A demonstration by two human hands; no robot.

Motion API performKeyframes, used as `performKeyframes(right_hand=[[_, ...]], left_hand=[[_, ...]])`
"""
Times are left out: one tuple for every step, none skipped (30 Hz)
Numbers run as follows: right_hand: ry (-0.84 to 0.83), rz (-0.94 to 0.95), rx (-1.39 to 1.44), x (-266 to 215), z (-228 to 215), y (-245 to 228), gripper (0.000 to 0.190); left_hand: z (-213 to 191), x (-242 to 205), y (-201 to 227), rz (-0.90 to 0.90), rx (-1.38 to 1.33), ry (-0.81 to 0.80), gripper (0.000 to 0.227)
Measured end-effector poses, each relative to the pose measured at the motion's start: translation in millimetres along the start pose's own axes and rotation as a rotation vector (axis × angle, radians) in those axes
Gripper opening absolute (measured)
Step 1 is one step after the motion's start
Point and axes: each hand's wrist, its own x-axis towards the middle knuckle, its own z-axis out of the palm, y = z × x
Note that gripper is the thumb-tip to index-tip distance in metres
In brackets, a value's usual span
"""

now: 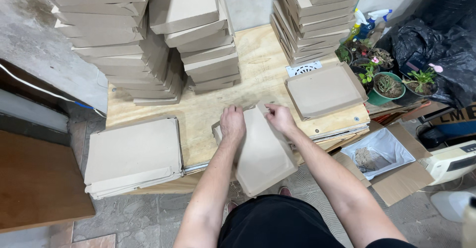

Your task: The person assembles flat cardboard boxes on a wooden table. They fold the sides of each box, secure the flaps, and stack the completed boxes. The process is repeated multiple times throughout the clip.

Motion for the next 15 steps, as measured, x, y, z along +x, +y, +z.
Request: performKeyframes(right_hand=[[-0.004, -0.003, 0.0, -1, -9, -9, 0.047], [0.016, -0.02, 0.039, -1, -17, -19, 0.043], [0.038, -0.037, 0.077, -1, -27, -29, 0.04], [0.037, -0.041, 0.077, -10, -44, -47, 0.04], [0.011, -0.095, -0.037, -18, -60, -66, 0.04], [-0.014, -0.15, -0.152, -26, -77, -86, 0.04], [-0.015, -0.156, -0.151, -22, -82, -77, 0.04], [-0.033, -0.152, -0.252, -18, -86, -68, 0.039], [-0.051, -0.146, -0.355, -14, -91, -58, 0.038], [-0.052, -0.151, -0.356, -11, -93, -50, 0.038], [-0.045, -0.106, -0.373, -8, -95, -42, 0.04], [-0.037, -0.061, -0.39, -5, -98, -34, 0.042], [-0.038, -0.064, -0.39, -1, -91, -21, 0.042], [-0.041, -0.006, -0.322, 3, -84, -9, 0.04], [-0.043, 0.05, -0.255, 8, -78, 4, 0.039]], left_hand=[[-8, 6, -5, -0.005, 0.001, 0.001, 0.023], [-17, 12, -10, -0.065, -0.064, -0.031, 0.021], [-26, 19, -15, -0.123, -0.129, -0.062, 0.02], [-44, 20, -18, -0.126, -0.129, -0.059, 0.02], [-63, 21, -23, -0.183, -0.188, -0.038, 0.021], [-82, 23, -27, -0.24, -0.248, -0.016, 0.022], [-87, 24, -38, -0.244, -0.248, -0.011, 0.022], [-91, 26, -49, -0.29, -0.286, 0.012, 0.025], [-95, 27, -59, -0.337, -0.326, 0.033, 0.027], [-98, 25, -68, -0.341, -0.327, 0.037, 0.027], [-101, 25, -76, -0.364, -0.344, 0.054, 0.028], [-103, 24, -84, -0.386, -0.361, 0.071, 0.028], [-101, 22, -89, -0.388, -0.36, 0.074, 0.028], [-99, 20, -95, -0.405, -0.397, 0.07, 0.027], [-97, 18, -99, -0.421, -0.434, 0.067, 0.026]])
